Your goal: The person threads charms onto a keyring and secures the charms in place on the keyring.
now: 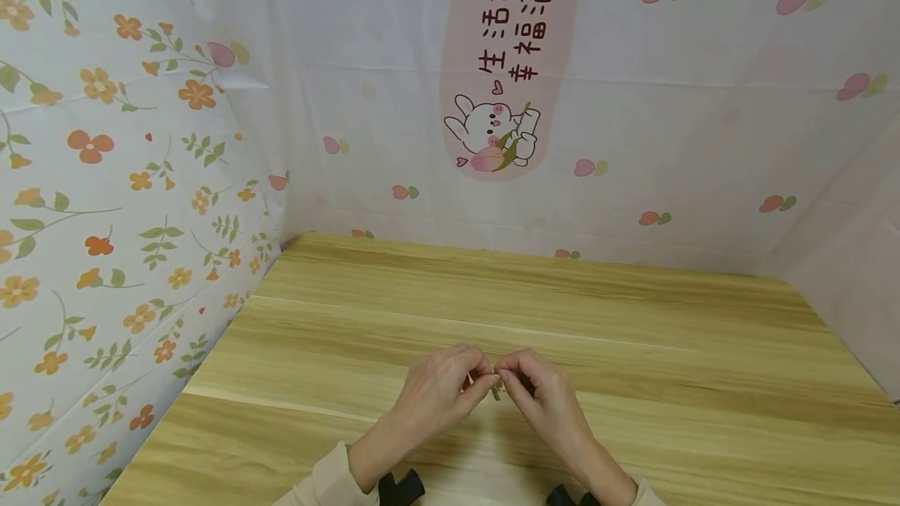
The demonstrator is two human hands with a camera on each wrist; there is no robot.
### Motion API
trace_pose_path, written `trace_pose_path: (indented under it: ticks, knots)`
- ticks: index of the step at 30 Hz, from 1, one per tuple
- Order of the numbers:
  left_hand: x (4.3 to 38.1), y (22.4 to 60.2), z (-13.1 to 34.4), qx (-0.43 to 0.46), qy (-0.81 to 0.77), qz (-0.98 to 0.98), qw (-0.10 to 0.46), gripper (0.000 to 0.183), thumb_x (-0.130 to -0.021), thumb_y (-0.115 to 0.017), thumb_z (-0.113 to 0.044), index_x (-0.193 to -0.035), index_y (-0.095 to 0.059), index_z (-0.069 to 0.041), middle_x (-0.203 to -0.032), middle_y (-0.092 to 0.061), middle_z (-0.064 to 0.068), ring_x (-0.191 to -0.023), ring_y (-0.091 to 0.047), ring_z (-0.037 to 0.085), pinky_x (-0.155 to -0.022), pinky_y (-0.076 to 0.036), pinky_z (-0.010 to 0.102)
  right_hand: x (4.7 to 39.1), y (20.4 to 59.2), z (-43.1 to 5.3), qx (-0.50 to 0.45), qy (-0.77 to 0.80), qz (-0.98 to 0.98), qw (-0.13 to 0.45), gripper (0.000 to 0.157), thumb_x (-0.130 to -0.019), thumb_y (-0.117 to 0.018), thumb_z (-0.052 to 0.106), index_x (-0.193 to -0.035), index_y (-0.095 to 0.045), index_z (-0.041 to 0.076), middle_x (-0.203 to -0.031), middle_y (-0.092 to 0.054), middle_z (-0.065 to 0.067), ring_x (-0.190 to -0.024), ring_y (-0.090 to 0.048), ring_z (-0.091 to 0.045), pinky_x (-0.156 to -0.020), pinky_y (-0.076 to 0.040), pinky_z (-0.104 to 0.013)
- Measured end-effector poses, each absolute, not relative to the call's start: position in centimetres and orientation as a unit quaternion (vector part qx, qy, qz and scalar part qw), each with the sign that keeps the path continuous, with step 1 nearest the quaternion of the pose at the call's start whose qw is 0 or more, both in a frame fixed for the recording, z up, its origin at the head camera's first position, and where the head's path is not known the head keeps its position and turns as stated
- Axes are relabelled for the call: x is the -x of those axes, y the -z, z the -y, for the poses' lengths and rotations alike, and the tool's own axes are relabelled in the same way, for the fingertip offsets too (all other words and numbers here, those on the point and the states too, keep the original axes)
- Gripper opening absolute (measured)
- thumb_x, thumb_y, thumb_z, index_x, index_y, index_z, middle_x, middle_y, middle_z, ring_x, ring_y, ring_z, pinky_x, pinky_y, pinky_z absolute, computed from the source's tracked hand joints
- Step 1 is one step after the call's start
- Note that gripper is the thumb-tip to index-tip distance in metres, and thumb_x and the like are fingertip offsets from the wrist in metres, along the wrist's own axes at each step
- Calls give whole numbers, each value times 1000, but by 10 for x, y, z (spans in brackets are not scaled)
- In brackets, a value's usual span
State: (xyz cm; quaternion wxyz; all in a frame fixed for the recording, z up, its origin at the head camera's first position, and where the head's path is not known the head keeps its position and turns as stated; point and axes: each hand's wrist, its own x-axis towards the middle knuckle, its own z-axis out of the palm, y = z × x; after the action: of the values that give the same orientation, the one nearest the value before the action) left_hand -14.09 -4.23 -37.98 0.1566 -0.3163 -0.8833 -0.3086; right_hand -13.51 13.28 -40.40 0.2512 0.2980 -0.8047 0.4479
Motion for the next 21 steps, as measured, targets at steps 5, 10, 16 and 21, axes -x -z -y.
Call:
trace_pose_path:
  ticks: [5,10,16,21]
  knots:
    - [141,380,42,312,306,885,159,12,-85,-69,-22,-76,-63,-17,-69,-59,-7,-58,-55,5,-49,-32,7,135,406,-132,-285,-456,807,245,25,-78,-66,-13,-86,-64,11,-72,-60,1,-58,-45,-1,-47,-40,-17]
    - [141,380,42,313,314,883,155,11,-85,-69,-21,-77,-63,-18,-70,-59,-8,-58,-53,-1,-49,-33,7,135,406,-133,-275,-455,810,247,24,-78,-66,-11,-86,-64,12,-72,-58,6,-58,-44,-1,-46,-40,-17]
    - [141,380,43,315,306,886,146,10,-85,-69,-21,-78,-65,-16,-73,-62,-6,-59,-57,3,-48,-33,6,135,405,-132,-289,-449,806,255,25,-77,-67,-12,-86,-64,11,-74,-60,1,-60,-45,0,-49,-39,-13]
    - [141,380,43,319,305,885,151,12,-85,-69,-20,-76,-63,-16,-70,-60,-6,-58,-54,0,-47,-31,6,135,405,-132,-289,-449,806,253,25,-78,-67,-12,-85,-64,12,-72,-59,2,-60,-44,1,-49,-38,-13]
